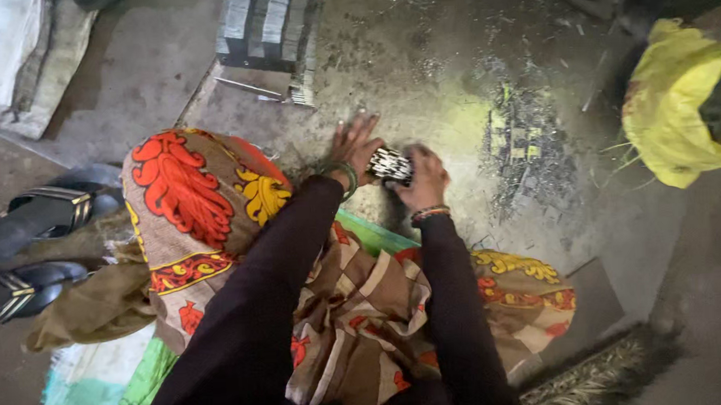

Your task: The person sits on the floor and sorts small metal parts by hand, stacking them into neat piles. They then use a broom and a metal sheet to sweep debris and loose parts into a yellow sack, followed by using a metal rod to push remaining pieces into the sack.

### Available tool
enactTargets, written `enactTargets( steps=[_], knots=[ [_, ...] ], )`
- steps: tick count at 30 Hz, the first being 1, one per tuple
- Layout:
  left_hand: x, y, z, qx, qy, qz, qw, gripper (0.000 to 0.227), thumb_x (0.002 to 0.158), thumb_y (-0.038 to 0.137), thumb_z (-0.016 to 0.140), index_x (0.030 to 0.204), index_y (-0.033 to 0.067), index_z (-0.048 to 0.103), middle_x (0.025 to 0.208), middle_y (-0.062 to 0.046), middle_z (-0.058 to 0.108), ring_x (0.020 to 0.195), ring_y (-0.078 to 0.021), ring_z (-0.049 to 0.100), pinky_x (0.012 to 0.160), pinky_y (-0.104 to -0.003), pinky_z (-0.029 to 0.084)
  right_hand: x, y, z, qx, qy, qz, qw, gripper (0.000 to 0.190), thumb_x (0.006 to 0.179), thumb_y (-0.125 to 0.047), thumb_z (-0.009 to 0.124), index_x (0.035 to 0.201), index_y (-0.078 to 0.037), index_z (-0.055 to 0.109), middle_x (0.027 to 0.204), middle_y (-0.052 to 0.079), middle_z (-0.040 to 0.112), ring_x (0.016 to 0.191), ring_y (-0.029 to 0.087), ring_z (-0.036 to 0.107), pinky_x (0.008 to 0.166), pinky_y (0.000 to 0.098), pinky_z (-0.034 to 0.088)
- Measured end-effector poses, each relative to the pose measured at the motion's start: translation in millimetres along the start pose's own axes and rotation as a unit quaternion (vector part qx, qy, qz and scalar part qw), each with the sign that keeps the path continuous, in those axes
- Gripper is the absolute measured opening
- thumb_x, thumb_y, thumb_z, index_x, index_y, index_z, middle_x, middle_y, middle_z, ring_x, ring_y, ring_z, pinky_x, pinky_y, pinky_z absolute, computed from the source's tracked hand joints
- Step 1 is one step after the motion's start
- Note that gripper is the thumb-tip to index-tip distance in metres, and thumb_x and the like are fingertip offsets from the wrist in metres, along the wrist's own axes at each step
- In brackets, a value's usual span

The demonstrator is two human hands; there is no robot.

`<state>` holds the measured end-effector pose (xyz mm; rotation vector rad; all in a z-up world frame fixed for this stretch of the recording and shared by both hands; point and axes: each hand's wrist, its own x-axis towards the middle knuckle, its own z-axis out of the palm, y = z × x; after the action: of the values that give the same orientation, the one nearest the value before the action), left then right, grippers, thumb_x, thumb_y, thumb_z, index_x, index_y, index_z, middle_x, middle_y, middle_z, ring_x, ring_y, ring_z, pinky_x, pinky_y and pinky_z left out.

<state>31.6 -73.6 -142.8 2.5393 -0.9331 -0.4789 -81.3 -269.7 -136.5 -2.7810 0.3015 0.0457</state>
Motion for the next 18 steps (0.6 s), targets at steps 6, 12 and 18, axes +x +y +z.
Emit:
enactTargets(
  steps=[6, 12, 18],
  knots=[
    [-1.0, 5.5, -0.8, -0.039, 0.032, 0.002, 0.999, 0.076, 0.066, 0.044, 0.093, 0.130, 0.0204, 0.058, 0.171, -0.011, 0.006, 0.157, -0.0373, -0.005, 0.122, -0.068, 0.004, -11.0, 29.9, 36.4, -0.063, -0.112, 0.145, 0.981, 0.118, 0.082, -0.073, 0.070, 0.165, -0.015, 0.009, 0.167, 0.027, 0.004, 0.154, 0.044, 0.003, 0.112, 0.0710, 0.020],
    [-0.6, 15.9, -3.7, 0.019, 0.032, 0.011, 0.999, 0.081, 0.065, 0.030, 0.090, 0.133, 0.0068, 0.053, 0.173, -0.016, 0.007, 0.160, -0.0368, -0.004, 0.120, -0.070, 0.005, -16.5, 33.0, 70.3, -0.053, -0.081, 0.053, 0.994, 0.110, 0.089, -0.072, 0.063, 0.166, -0.014, 0.010, 0.172, 0.023, 0.005, 0.159, 0.040, 0.003, 0.114, 0.0733, 0.019],
    [-4.4, 9.7, -10.5, -0.091, 0.027, -0.014, 0.995, 0.089, 0.058, 0.029, 0.091, 0.134, 0.0070, 0.051, 0.166, -0.017, 0.006, 0.154, -0.0347, -0.004, 0.120, -0.070, 0.002, -16.4, 16.7, 68.3, -0.023, -0.044, 0.027, 0.998, 0.113, 0.087, -0.066, 0.067, 0.164, -0.008, 0.009, 0.171, 0.022, 0.011, 0.159, 0.040, 0.012, 0.113, 0.0734, 0.021]
  ],
)
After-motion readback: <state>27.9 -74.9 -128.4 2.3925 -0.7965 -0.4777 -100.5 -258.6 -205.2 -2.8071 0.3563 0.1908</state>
